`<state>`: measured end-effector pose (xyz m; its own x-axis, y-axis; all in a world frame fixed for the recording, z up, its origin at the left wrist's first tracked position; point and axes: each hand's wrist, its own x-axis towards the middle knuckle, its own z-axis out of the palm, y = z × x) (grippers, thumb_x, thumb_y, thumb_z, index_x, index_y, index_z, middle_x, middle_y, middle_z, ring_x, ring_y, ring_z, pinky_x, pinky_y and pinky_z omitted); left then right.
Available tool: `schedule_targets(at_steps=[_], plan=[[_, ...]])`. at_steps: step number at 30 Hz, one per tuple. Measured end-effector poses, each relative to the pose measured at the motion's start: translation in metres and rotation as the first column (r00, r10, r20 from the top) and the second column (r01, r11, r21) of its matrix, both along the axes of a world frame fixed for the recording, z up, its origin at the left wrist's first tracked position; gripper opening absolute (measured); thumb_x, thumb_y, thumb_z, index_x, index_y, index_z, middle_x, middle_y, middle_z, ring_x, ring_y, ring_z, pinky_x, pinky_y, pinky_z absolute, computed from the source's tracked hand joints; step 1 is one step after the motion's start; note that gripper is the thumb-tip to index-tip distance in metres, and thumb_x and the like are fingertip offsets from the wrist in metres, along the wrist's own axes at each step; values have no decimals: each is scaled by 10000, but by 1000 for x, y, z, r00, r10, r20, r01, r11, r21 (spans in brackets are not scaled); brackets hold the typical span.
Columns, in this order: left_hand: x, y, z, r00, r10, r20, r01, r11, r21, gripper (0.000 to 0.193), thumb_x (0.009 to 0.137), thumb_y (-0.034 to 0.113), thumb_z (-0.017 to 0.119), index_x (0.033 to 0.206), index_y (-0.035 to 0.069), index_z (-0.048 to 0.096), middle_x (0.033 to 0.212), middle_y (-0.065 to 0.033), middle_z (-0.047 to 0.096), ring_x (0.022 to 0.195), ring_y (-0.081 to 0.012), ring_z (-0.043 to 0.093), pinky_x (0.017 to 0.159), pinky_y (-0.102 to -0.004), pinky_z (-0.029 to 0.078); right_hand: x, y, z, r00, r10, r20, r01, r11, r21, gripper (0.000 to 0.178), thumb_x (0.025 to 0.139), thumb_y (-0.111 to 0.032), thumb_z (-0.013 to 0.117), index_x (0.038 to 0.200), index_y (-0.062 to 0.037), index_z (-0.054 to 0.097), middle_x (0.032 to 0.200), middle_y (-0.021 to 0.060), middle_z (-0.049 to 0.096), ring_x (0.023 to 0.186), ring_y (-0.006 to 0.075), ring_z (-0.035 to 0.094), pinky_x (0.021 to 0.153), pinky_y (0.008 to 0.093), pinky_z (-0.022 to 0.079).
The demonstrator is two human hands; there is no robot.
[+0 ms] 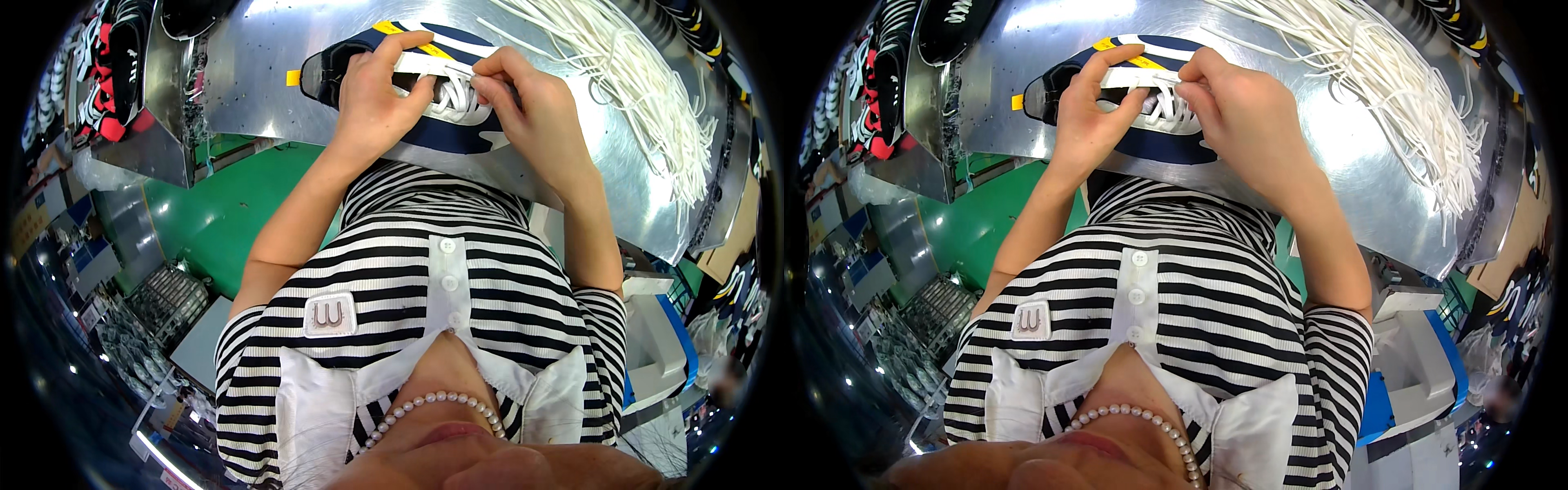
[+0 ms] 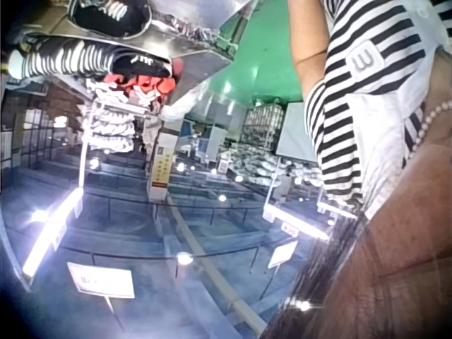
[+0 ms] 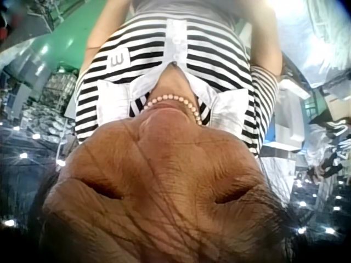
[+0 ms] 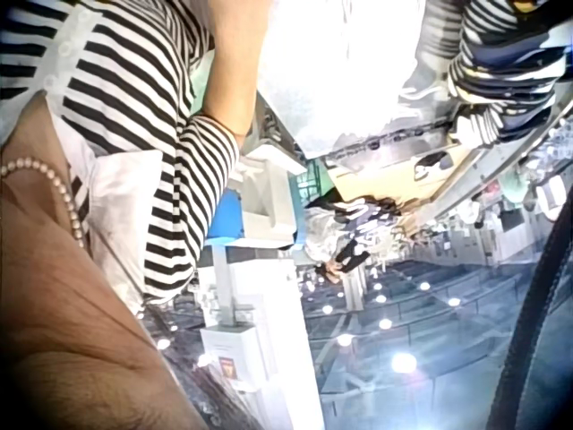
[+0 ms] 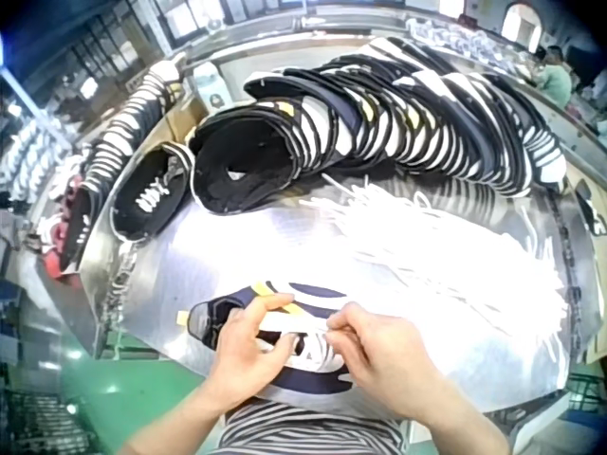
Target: The person laces shoe uppers by threading cords through the eyelets using a small hook tool and by hand.
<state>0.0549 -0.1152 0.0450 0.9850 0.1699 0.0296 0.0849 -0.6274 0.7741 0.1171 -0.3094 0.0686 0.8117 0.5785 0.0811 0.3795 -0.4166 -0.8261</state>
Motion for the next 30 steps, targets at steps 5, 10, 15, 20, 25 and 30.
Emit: schedule_targets(at_steps=[5, 10, 15, 20, 25, 30], plan=[[-1, 0, 1, 999, 17, -47, -18, 1000, -9, 434, 820, 25, 695, 1245, 68, 622, 1064, -91, 704, 966, -152, 666, 868, -282, 506, 4, 2, -9, 991, 26, 131, -26, 1000, -3, 94, 894, -126, 652, 933, -56, 604, 699, 94, 659, 591, 266, 628, 551, 374, 473], [-7, -7, 4, 999, -32, -11, 33, 997, 66, 465, 812, 40, 643, 1272, 96, 604, 1011, -91, 698, 893, -204, 636, 820, -323, 494, 9, 14, -10, 941, 171, 292, -101, 965, -242, 150, 827, -92, 662, 943, -26, 594, 683, 111, 650, 616, 286, 653, 545, 383, 488], [-5, -14, -5, 999, -44, 28, 40, 991, 125, 490, 791, 70, 620, 1278, 125, 600, 983, -109, 690, 821, -273, 592, 778, -367, 476, 1, 36, -28, 925, 132, 356, -8, 943, -332, 257, 745, -65, 659, 964, 32, 567, 678, 145, 653, 642, 318, 670, 551, 405, 519], [-5, -1, -4, 1000, -11, -22, 2, 936, -351, 419, 846, -72, 635, 1252, 22, 588, 1110, -54, 645, 1030, -107, 616, 895, -235, 489, 17, -6, 16, 995, 97, 21, -86, 952, -294, 146, 925, -186, 605, 978, -53, 632, 777, 125, 683, 715, 316, 659, 631, 397, 500], [3, -11, -5, 997, 33, 73, -9, 952, -308, 411, 798, 51, 727, 1191, 66, 608, 1037, -96, 688, 915, -196, 685, 812, -310, 527, 9, -8, -22, 980, -124, -154, 154, 968, 198, 193, 918, -220, 632, 1027, -64, 660, 735, 90, 680, 643, 223, 649, 597, 334, 479], [5, 4, 13, 989, -104, -109, 25, 829, -559, 386, 845, 5, 701, 1206, 52, 575, 1023, -67, 669, 885, -112, 652, 786, -251, 515, 10, 6, -52, 909, -416, 15, 414, 907, 79, 216, 896, -220, 677, 1048, -67, 680, 747, 72, 670, 630, 120, 608, 563, 293, 448]])
